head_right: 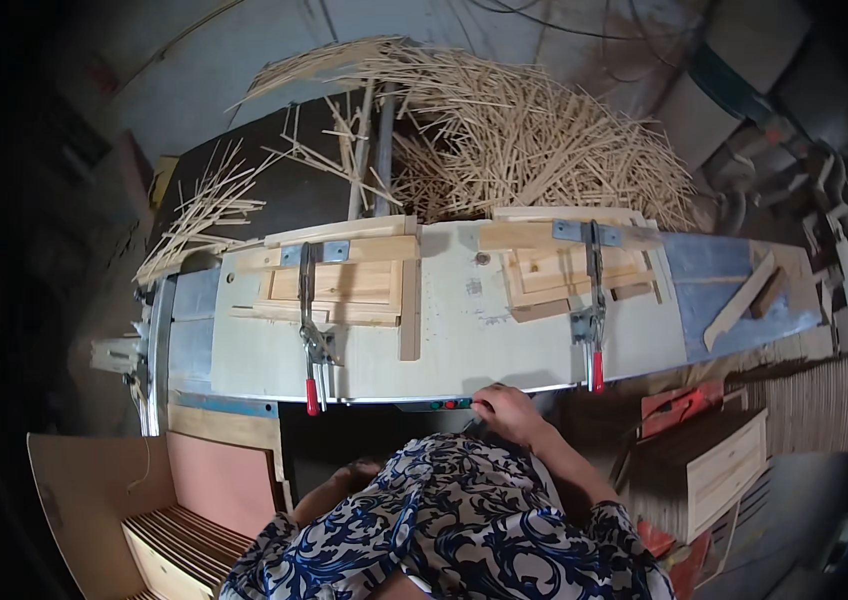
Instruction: The recorder is assembling small wooden boxes or frames using a jig and hand tools.
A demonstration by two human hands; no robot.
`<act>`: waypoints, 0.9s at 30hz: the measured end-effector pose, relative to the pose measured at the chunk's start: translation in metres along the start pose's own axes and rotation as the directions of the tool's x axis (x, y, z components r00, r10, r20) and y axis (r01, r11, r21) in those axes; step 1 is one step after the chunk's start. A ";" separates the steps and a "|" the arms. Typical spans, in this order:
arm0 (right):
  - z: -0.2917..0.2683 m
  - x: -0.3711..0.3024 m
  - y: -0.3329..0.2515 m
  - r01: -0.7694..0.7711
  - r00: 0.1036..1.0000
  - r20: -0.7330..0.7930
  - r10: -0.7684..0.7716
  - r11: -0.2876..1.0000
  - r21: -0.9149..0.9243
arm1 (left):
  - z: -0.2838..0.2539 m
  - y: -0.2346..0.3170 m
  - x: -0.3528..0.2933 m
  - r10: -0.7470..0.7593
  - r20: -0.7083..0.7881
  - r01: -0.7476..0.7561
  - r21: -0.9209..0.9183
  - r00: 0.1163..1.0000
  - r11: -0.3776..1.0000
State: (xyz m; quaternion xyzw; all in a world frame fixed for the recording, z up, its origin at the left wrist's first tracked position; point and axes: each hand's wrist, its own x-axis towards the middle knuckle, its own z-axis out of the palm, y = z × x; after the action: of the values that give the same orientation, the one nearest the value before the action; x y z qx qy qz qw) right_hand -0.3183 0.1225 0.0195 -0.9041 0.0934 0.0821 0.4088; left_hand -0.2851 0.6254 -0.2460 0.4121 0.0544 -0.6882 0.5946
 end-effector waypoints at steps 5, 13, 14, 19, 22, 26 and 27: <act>0.013 0.005 -0.009 0.066 0.998 0.019 -0.065 0.997 -0.040 | 0.040 0.087 0.024 0.096 0.033 -0.099 0.104 0.995 0.990; 0.027 -0.005 -0.006 0.029 0.999 -0.024 -0.030 0.999 -0.017 | 0.018 0.093 -0.007 0.278 0.214 -0.316 0.174 0.937 0.933; 0.030 -0.007 0.000 0.041 0.999 -0.024 -0.042 0.999 -0.033 | 0.016 0.100 0.010 0.264 0.235 -0.307 0.170 0.935 0.936; 0.040 -0.018 0.006 0.095 0.994 -0.050 -0.097 0.995 -0.033 | 0.016 0.097 0.019 0.110 -0.068 0.035 0.961 0.992 0.275; 0.041 -0.024 0.011 0.096 0.993 -0.071 -0.097 0.995 -0.015 | 0.016 0.089 0.041 0.138 -0.193 0.213 0.967 0.971 -0.143; 0.040 -0.029 0.010 0.103 0.991 -0.079 -0.104 0.995 -0.010 | 0.020 0.041 0.064 0.506 -0.618 0.531 0.783 0.602 0.324; 0.038 -0.028 0.009 0.104 0.991 -0.088 -0.104 0.995 -0.010 | 0.018 0.038 0.065 0.602 -0.504 0.386 0.863 0.619 0.326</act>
State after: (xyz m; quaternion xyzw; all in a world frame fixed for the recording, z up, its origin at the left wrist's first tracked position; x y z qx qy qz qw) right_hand -0.3509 0.1479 -0.0057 -0.9116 0.0640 0.0210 0.4054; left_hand -0.2581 0.5544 -0.2594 0.9270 -0.1350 -0.2838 0.2045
